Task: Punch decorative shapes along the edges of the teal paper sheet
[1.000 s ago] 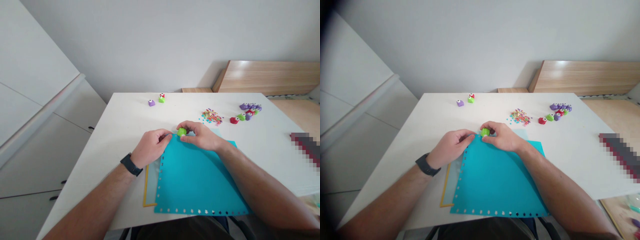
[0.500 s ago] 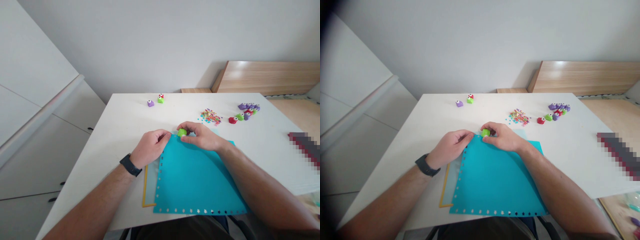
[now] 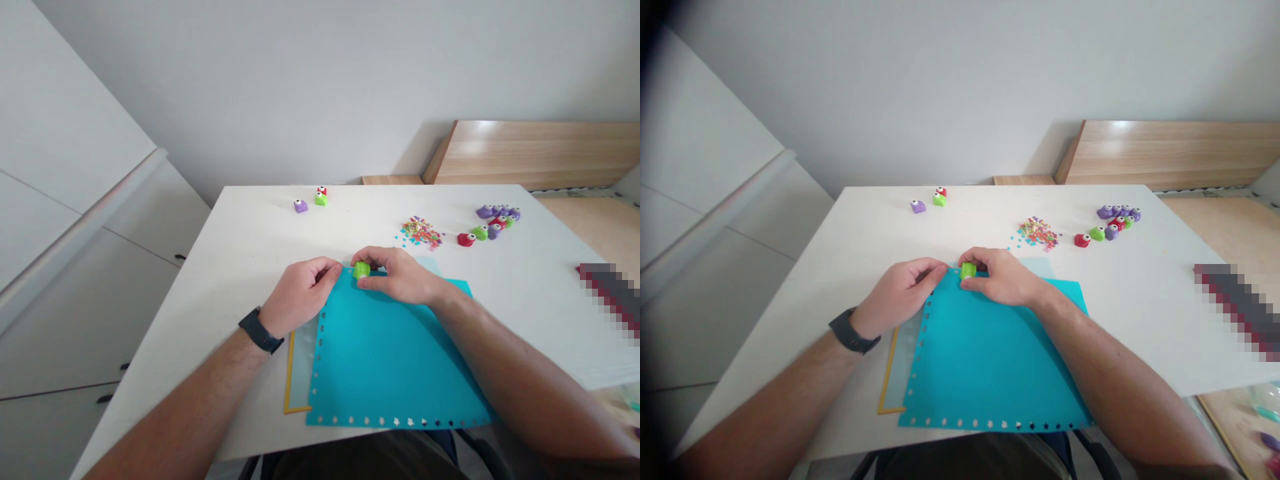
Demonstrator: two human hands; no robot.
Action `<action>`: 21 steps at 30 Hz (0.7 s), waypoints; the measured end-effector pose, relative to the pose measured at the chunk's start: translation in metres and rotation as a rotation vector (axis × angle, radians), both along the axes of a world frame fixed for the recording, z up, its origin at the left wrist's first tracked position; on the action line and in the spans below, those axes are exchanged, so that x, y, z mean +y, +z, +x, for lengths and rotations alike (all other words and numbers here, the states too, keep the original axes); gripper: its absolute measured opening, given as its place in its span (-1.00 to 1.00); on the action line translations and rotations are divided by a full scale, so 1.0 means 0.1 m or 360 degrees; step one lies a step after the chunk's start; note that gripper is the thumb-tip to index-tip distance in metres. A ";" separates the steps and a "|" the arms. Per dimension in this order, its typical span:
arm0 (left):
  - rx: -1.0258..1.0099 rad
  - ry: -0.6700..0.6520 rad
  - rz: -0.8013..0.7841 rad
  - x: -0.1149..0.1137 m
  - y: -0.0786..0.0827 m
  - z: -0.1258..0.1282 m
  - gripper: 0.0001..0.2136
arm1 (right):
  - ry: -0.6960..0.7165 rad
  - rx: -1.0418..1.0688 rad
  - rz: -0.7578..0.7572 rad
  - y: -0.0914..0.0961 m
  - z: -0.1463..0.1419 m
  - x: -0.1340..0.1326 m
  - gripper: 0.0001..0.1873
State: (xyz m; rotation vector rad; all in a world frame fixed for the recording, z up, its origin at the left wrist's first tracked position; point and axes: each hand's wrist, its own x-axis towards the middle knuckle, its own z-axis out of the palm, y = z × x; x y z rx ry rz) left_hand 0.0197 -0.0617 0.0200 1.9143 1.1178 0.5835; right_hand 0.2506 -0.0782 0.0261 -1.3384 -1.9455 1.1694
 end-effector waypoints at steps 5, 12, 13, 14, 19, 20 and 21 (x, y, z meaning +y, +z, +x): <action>0.0002 0.0003 0.0011 0.00 0.01 0.01 -0.67 | -0.0018 0.0031 -0.0037 -0.02 -0.02 0.00 -0.69; -0.0002 -0.0022 0.0003 0.00 -0.01 0.01 -0.67 | -0.0018 -0.0027 0.0018 -0.02 -0.05 0.01 -0.72; -0.0001 -0.0024 0.0002 0.00 -0.01 0.01 -0.67 | -0.0017 -0.0033 0.0017 -0.02 -0.05 0.01 -0.72; 0.0002 -0.0024 0.0002 0.00 -0.01 0.01 -0.67 | -0.0017 -0.0037 0.0016 -0.02 -0.05 0.01 -0.72; 0.0024 -0.0019 0.0019 -0.01 -0.02 0.01 -0.66 | -0.0038 -0.0040 0.0040 -0.02 -0.05 0.00 -0.73; 0.0041 -0.0017 0.0026 -0.01 -0.02 0.01 -0.65 | -0.0040 -0.0034 0.0040 -0.03 -0.06 0.00 -0.73; 0.0059 -0.0009 0.0039 -0.02 -0.02 0.01 -0.66 | -0.0039 -0.0029 0.0042 -0.03 -0.06 0.00 -0.73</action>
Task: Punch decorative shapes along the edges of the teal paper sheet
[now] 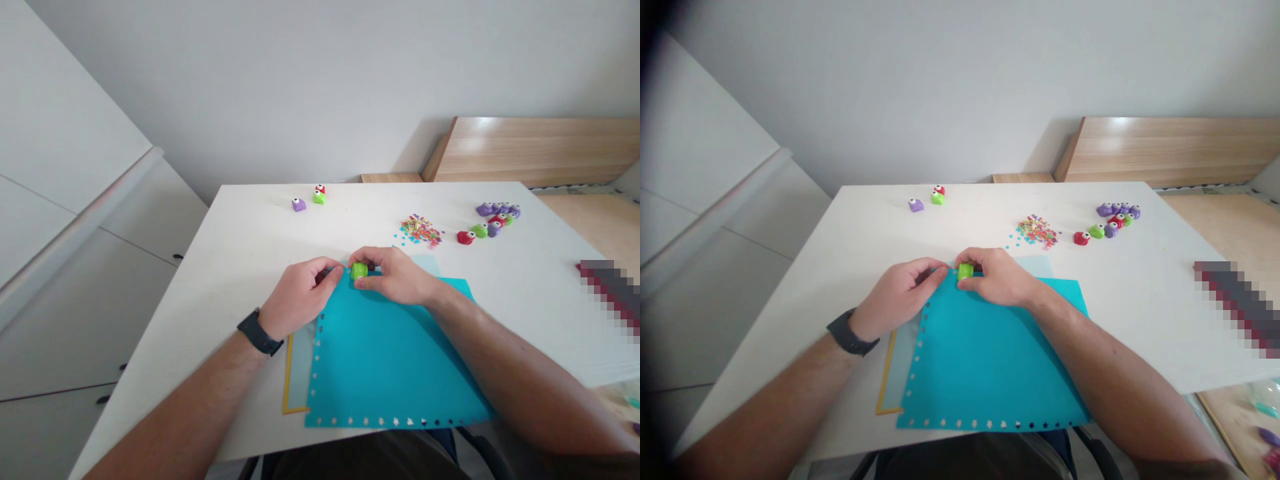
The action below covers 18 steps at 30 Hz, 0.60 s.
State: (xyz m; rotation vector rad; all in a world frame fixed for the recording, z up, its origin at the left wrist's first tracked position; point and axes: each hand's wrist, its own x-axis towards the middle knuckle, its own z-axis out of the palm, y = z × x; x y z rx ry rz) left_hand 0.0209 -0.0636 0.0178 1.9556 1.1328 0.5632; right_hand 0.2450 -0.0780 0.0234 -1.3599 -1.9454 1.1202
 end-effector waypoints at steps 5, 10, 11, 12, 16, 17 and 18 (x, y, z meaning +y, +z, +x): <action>0.0036 0.0039 0.0121 -0.04 0.01 0.05 -0.57 | 0.0016 0.0001 0.0052 -0.01 -0.01 0.00 -0.71; 0.0097 0.0066 0.0095 -0.05 0.02 0.11 -0.52 | 0.0021 -0.0038 0.0085 0.01 -0.03 -0.02 -0.70; 0.0109 0.0073 0.0088 -0.05 0.02 0.11 -0.52 | 0.0022 -0.0043 0.0086 0.02 -0.03 -0.02 -0.70; 0.0111 0.0074 0.0081 -0.04 0.01 0.11 -0.51 | 0.0025 -0.0044 0.0084 0.02 -0.03 -0.02 -0.70; 0.0056 0.0059 0.0043 -0.02 -0.02 0.11 -0.51 | 0.0030 -0.0047 0.0073 0.04 -0.04 -0.03 -0.70; 0.0040 0.0052 0.0038 -0.02 -0.02 0.11 -0.51 | 0.0025 -0.0052 0.0068 0.04 -0.05 -0.03 -0.70; 0.0026 0.0048 0.0037 -0.02 -0.03 0.11 -0.52 | 0.0020 -0.0057 0.0062 0.03 -0.05 -0.03 -0.70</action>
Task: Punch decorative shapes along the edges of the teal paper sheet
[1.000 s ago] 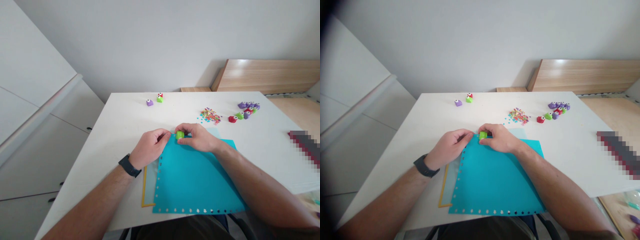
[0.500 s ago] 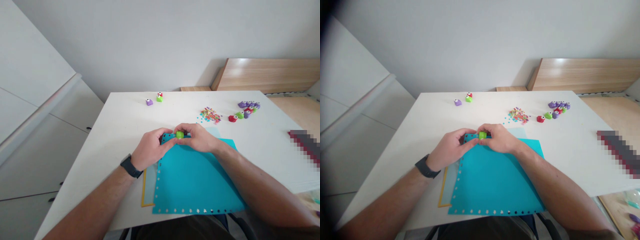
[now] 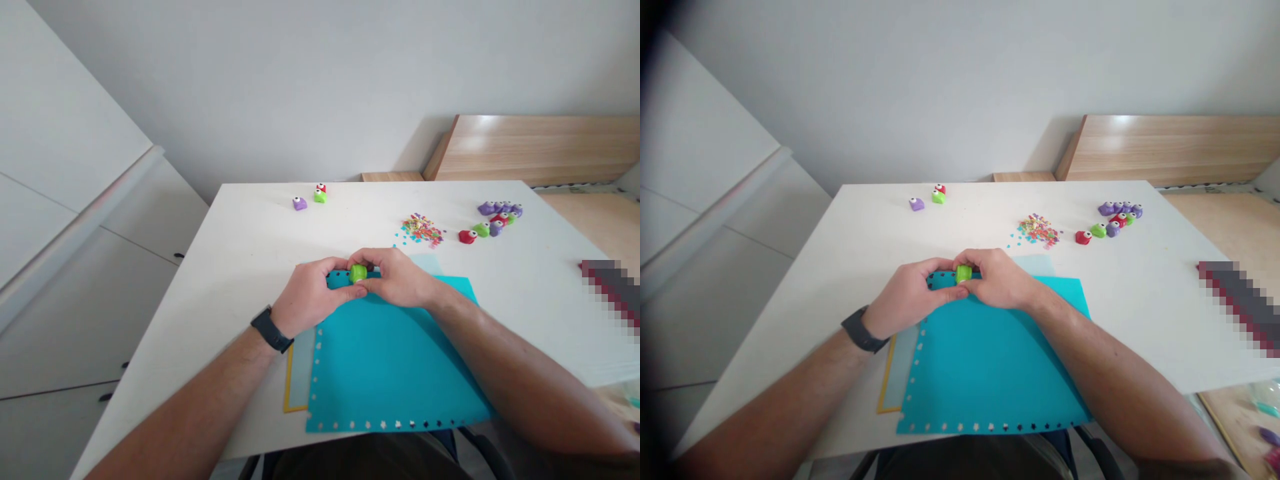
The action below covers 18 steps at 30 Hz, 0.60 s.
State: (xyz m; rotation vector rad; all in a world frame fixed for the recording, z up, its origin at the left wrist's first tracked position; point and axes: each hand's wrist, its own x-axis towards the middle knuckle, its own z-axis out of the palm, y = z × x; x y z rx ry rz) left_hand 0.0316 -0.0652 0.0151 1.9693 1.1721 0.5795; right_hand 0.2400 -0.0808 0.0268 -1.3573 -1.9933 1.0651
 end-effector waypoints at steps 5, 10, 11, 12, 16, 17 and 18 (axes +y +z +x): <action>-0.0024 -0.0009 0.0040 -0.01 0.00 0.00 -0.54 | -0.0035 0.0004 -0.0013 -0.02 -0.02 0.00 -0.71; -0.0071 -0.0035 0.0064 0.00 0.00 0.01 -0.58 | -0.0053 0.0008 -0.0005 -0.04 -0.04 0.01 -0.74; -0.0074 -0.0040 0.0063 0.00 0.00 0.01 -0.59 | -0.0050 0.0007 0.0000 -0.04 -0.04 0.01 -0.74; -0.0070 -0.0037 0.0062 0.00 0.00 0.01 -0.59 | -0.0048 0.0004 0.0006 -0.04 -0.04 0.01 -0.74; -0.0011 -0.0011 0.0050 -0.01 0.02 -0.01 -0.55 | -0.0013 0.0005 -0.0006 -0.05 -0.02 0.02 -0.70; -0.0007 -0.0013 0.0041 -0.01 0.02 -0.01 -0.53 | -0.0002 0.0013 -0.0012 -0.04 -0.01 0.02 -0.69; -0.0010 -0.0021 0.0027 -0.01 0.02 -0.02 -0.52 | 0.0010 0.0019 -0.0016 -0.04 0.00 0.02 -0.69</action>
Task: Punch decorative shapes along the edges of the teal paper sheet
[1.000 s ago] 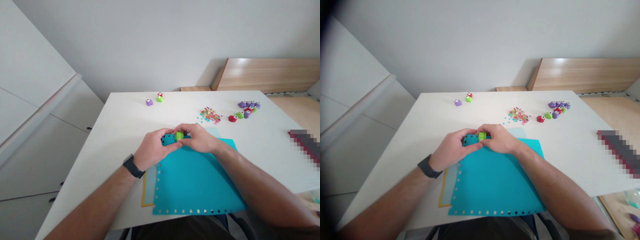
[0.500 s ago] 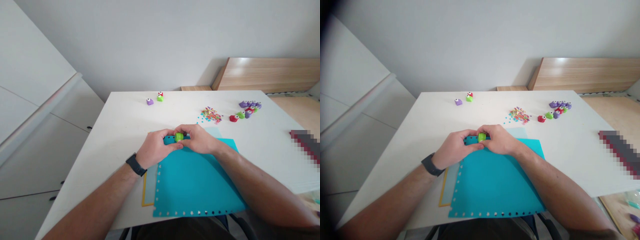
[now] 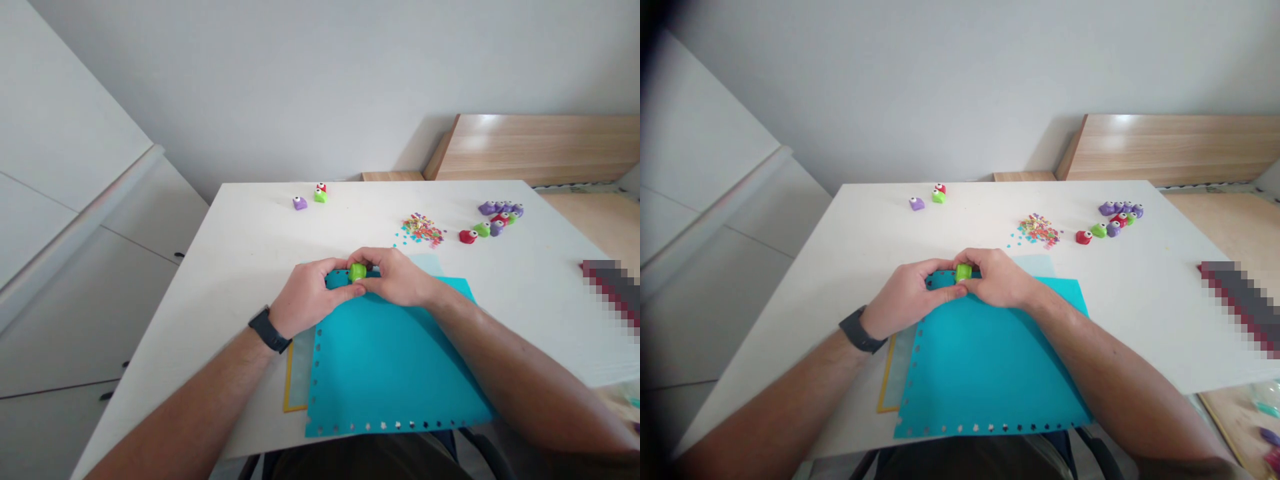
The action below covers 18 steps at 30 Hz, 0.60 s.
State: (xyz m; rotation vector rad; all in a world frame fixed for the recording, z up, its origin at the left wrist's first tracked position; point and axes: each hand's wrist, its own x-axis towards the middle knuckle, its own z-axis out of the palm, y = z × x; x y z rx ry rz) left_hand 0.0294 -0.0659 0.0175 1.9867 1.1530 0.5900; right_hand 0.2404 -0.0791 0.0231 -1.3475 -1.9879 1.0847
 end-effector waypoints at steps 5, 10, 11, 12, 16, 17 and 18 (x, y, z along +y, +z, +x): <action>-0.0064 -0.0088 -0.0102 0.04 0.00 -0.05 -0.59 | 0.0018 -0.0026 0.0012 0.04 0.05 0.00 -0.71; -0.0058 -0.0078 -0.0121 0.07 -0.01 -0.08 -0.66 | -0.0020 -0.0042 -0.0009 0.07 0.11 0.00 -0.66; -0.0051 -0.0061 -0.0120 0.07 -0.01 -0.09 -0.67 | -0.0020 -0.0053 -0.0010 0.07 0.12 0.00 -0.64; -0.0044 -0.0049 -0.0121 0.08 -0.01 -0.09 -0.67 | -0.0017 -0.0062 -0.0011 0.08 0.13 0.00 -0.64; -0.0045 -0.0043 -0.0108 0.06 -0.01 -0.08 -0.68 | 0.0002 -0.0085 -0.0025 0.12 0.17 0.00 -0.63; -0.0048 -0.0044 -0.0109 0.06 -0.01 -0.08 -0.68 | 0.0005 -0.0091 -0.0029 0.13 0.18 0.00 -0.63; -0.0049 -0.0042 -0.0110 0.06 0.00 -0.08 -0.68 | 0.0007 -0.0099 -0.0030 0.13 0.19 0.00 -0.63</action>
